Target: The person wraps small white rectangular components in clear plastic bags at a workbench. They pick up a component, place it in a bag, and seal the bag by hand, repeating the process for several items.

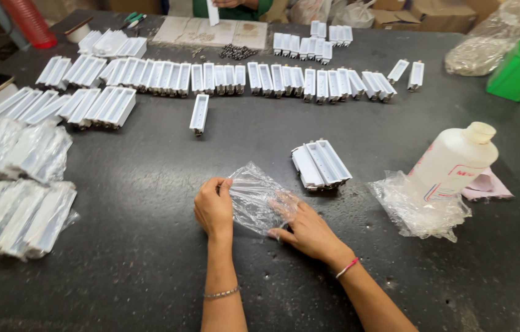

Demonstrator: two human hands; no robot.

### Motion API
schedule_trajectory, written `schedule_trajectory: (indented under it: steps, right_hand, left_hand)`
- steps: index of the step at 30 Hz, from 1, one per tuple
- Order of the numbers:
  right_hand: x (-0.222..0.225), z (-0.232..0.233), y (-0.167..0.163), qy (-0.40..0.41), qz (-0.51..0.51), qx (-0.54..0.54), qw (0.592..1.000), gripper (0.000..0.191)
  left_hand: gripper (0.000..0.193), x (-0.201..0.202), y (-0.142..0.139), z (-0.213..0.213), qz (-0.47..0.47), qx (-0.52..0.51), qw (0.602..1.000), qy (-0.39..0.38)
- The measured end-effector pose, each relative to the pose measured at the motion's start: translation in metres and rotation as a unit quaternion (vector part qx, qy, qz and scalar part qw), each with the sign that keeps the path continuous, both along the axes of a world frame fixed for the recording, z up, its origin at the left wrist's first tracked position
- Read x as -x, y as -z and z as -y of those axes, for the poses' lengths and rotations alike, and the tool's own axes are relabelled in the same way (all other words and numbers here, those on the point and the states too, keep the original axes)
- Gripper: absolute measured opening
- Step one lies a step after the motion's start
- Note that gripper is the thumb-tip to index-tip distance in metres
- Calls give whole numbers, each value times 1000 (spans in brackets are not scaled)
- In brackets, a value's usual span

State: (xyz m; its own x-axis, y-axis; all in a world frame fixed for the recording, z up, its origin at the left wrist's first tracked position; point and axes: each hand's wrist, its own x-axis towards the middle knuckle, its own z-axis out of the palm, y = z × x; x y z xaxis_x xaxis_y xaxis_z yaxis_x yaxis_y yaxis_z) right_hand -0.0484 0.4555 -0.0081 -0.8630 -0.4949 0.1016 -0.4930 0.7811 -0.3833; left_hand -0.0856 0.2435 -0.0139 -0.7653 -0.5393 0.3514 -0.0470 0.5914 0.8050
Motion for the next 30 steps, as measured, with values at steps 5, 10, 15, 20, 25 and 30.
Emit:
schedule_trajectory:
  steps: [5, 10, 15, 20, 25, 30]
  right_hand:
    - [-1, -7, 0, -20, -16, -36, 999, 62]
    - [0, -11, -6, -15, -22, -52, 998, 53]
    - [-1, -10, -9, -16, -47, -45, 998, 48]
    - [-1, -10, -12, -50, -67, 24, 996, 41]
    - [-3, -13, -20, -31, -36, 12, 999, 47]
    - [-10, -16, -30, -18, -31, 5, 999, 45]
  left_hand:
    - [6, -2, 7, 9, 23, -25, 997, -66]
    - [12, -4, 1, 11, 28, 108, 986, -121]
    - [17, 12, 12, -9, 0, 151, 987, 58]
    - [42, 12, 39, -28, 98, 217, 951, 198]
    - [54, 16, 48, -26, 165, 246, 934, 202]
    - [65, 24, 43, -20, 209, 253, 922, 204]
